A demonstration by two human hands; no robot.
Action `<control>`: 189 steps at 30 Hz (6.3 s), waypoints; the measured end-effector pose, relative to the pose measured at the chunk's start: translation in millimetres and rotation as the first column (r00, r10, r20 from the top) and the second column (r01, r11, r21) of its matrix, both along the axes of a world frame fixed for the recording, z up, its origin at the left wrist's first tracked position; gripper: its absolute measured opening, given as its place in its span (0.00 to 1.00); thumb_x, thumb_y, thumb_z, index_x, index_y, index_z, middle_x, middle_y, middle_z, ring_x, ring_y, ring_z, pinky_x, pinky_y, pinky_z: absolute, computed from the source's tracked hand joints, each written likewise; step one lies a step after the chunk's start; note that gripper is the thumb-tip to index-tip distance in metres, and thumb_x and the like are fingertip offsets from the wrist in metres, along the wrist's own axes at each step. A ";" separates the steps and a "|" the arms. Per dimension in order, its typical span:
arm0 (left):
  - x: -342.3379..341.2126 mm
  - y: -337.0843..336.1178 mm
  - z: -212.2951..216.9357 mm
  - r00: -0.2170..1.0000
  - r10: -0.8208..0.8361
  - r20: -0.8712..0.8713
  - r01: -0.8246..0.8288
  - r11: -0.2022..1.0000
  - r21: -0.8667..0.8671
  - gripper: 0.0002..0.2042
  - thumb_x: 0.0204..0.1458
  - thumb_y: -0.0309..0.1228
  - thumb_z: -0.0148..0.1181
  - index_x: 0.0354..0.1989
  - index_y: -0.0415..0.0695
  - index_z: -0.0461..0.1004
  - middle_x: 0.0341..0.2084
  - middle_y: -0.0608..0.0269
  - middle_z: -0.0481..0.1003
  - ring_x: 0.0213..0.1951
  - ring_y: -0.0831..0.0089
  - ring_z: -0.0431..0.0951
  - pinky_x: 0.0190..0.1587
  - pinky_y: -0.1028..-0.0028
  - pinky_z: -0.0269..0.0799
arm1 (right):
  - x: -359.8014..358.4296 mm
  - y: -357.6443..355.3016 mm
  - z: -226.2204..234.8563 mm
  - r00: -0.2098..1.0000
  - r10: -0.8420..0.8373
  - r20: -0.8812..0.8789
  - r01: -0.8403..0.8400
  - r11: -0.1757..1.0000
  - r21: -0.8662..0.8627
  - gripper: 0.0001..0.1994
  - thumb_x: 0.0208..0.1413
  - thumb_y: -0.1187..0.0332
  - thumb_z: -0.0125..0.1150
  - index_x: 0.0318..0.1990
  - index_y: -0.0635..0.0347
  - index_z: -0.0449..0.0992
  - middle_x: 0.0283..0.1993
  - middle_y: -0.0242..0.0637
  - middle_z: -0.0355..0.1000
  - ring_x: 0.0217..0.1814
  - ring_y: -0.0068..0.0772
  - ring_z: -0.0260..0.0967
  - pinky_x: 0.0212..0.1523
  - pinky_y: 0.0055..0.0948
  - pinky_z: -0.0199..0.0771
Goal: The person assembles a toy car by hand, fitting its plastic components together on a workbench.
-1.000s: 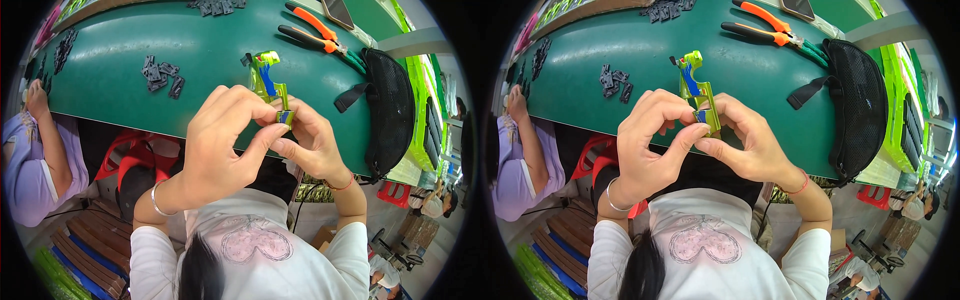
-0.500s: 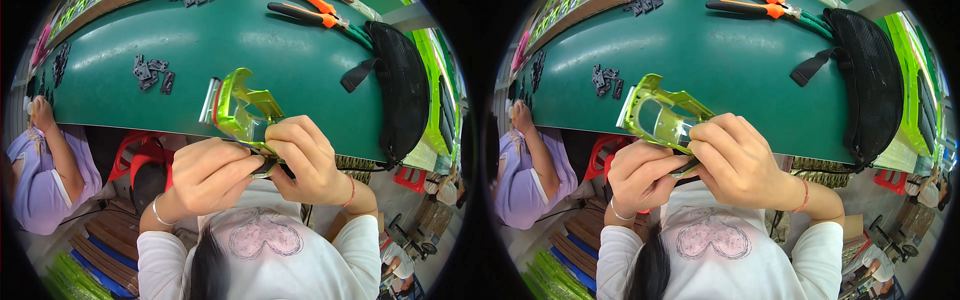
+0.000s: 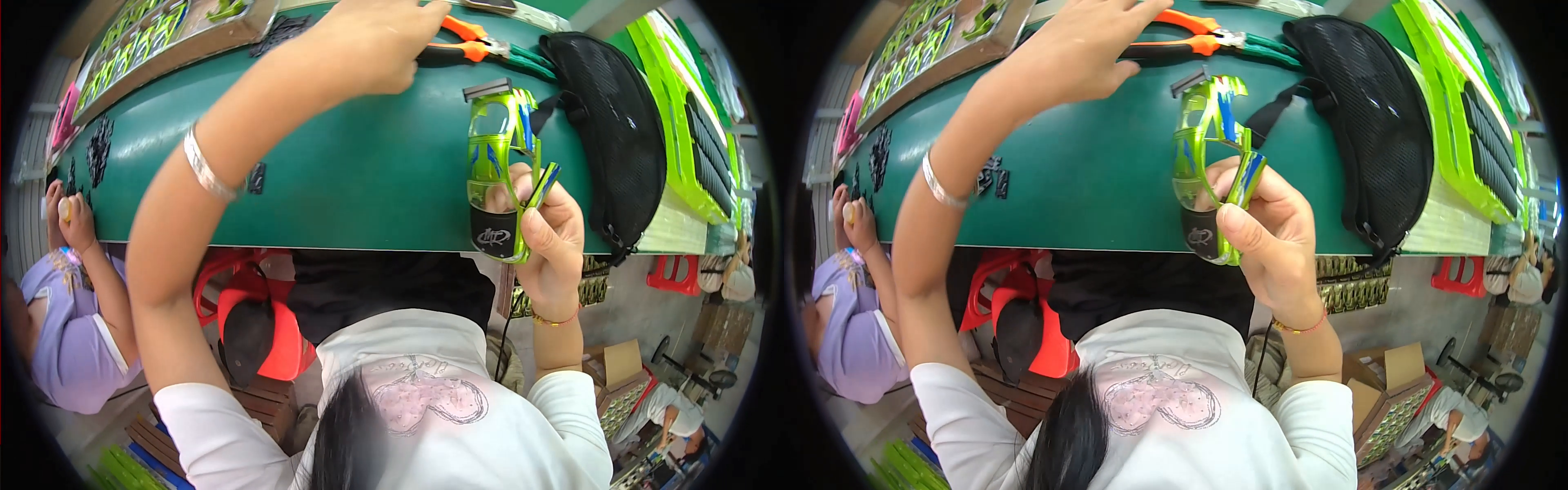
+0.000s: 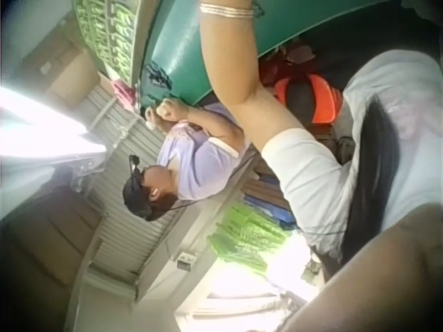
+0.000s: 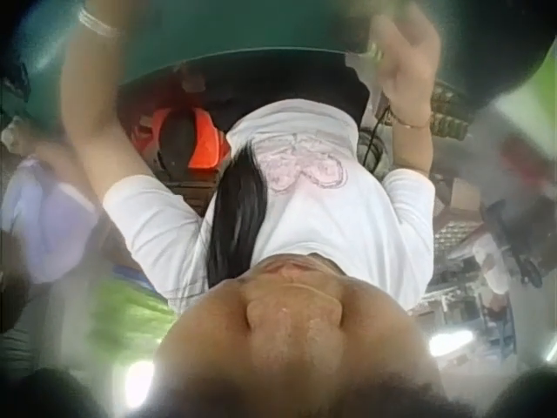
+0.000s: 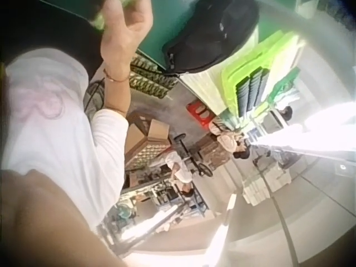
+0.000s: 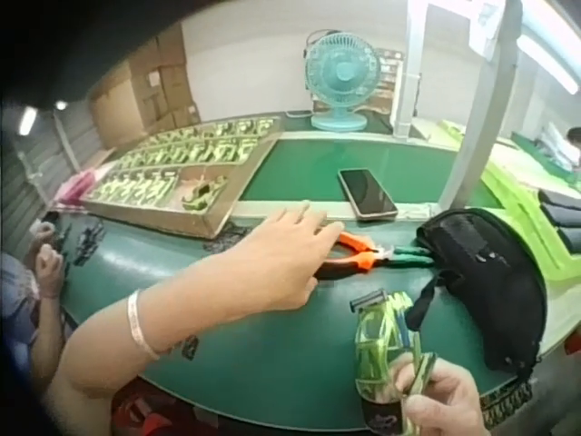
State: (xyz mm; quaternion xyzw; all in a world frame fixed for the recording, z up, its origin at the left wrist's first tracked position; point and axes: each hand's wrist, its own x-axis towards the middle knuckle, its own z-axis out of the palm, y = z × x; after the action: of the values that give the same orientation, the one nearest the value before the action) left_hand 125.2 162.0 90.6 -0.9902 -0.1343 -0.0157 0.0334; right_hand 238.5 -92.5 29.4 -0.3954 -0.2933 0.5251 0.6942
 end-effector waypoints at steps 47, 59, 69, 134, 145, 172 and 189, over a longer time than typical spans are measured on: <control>-203.7 -183.9 -17.5 0.930 0.363 0.060 -0.248 0.739 -0.627 0.32 0.44 0.19 0.66 0.62 0.33 0.66 0.54 0.44 0.72 0.51 0.44 0.72 0.54 0.54 0.70 | -27.6 2.6 38.9 0.906 0.421 0.049 -0.399 0.885 -0.240 0.07 0.61 0.77 0.69 0.42 0.68 0.77 0.38 0.25 0.68 0.36 0.11 0.63 0.32 0.16 0.63; -201.4 -193.8 -40.5 0.907 0.419 -0.044 -0.220 0.382 -0.898 0.28 0.42 0.15 0.57 0.58 0.35 0.69 0.38 0.49 0.75 0.32 0.51 0.78 0.37 0.66 0.74 | -26.6 4.7 25.5 0.878 0.460 0.134 -0.386 0.845 -0.371 0.06 0.65 0.71 0.65 0.43 0.65 0.77 0.31 0.20 0.67 0.30 0.08 0.59 0.27 0.16 0.58; -190.9 -178.5 -10.7 0.936 0.342 -0.077 -0.218 0.396 -0.892 0.39 0.38 0.15 0.53 0.68 0.38 0.65 0.47 0.50 0.77 0.40 0.54 0.80 0.49 0.63 0.75 | -16.0 3.5 44.4 0.904 0.355 0.237 -0.262 0.900 -0.349 0.07 0.63 0.71 0.68 0.39 0.64 0.75 0.31 0.20 0.65 0.31 0.09 0.59 0.29 0.15 0.58; -143.5 -43.4 -36.2 0.723 0.430 0.540 -0.298 0.900 -0.318 0.06 0.55 0.28 0.66 0.38 0.41 0.83 0.32 0.55 0.81 0.39 0.57 0.80 0.44 0.61 0.77 | -42.1 81.7 13.8 -0.004 -0.220 0.976 -0.505 0.843 0.188 0.15 0.47 0.70 0.72 0.41 0.63 0.74 0.41 0.37 0.70 0.40 0.42 0.69 0.42 0.40 0.75; -117.7 56.0 -66.6 0.799 0.468 0.377 -0.502 0.865 -0.012 0.10 0.56 0.33 0.67 0.43 0.43 0.83 0.35 0.55 0.81 0.38 0.53 0.82 0.44 0.58 0.77 | -34.7 103.5 -9.4 0.106 -0.120 0.987 -0.403 0.902 0.153 0.15 0.47 0.80 0.69 0.45 0.64 0.79 0.41 0.39 0.73 0.41 0.42 0.70 0.43 0.36 0.76; -126.2 -89.8 -17.6 0.778 0.353 0.520 0.001 0.826 -0.564 0.09 0.51 0.21 0.70 0.41 0.36 0.81 0.35 0.59 0.81 0.36 0.65 0.81 0.39 0.71 0.76 | -27.2 98.8 -6.1 0.319 -0.383 0.867 -0.212 0.863 0.459 0.10 0.45 0.76 0.74 0.36 0.57 0.82 0.31 0.32 0.76 0.31 0.36 0.71 0.38 0.33 0.67; -132.7 -113.0 -41.2 0.771 0.295 0.564 -0.246 0.955 -0.164 0.10 0.37 0.21 0.74 0.28 0.40 0.78 0.24 0.64 0.72 0.28 0.64 0.69 0.27 0.68 0.67 | -26.6 98.9 -14.9 0.361 -0.038 0.932 -0.269 0.952 0.143 0.05 0.56 0.81 0.62 0.39 0.65 0.78 0.35 0.45 0.77 0.35 0.52 0.76 0.35 0.40 0.76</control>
State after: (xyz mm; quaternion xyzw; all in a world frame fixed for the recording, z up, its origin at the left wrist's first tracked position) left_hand -7.5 49.0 49.4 -0.9081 -0.2797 -0.3079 -0.0471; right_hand 211.8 6.4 14.5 -0.5001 -0.7280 0.2144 0.4171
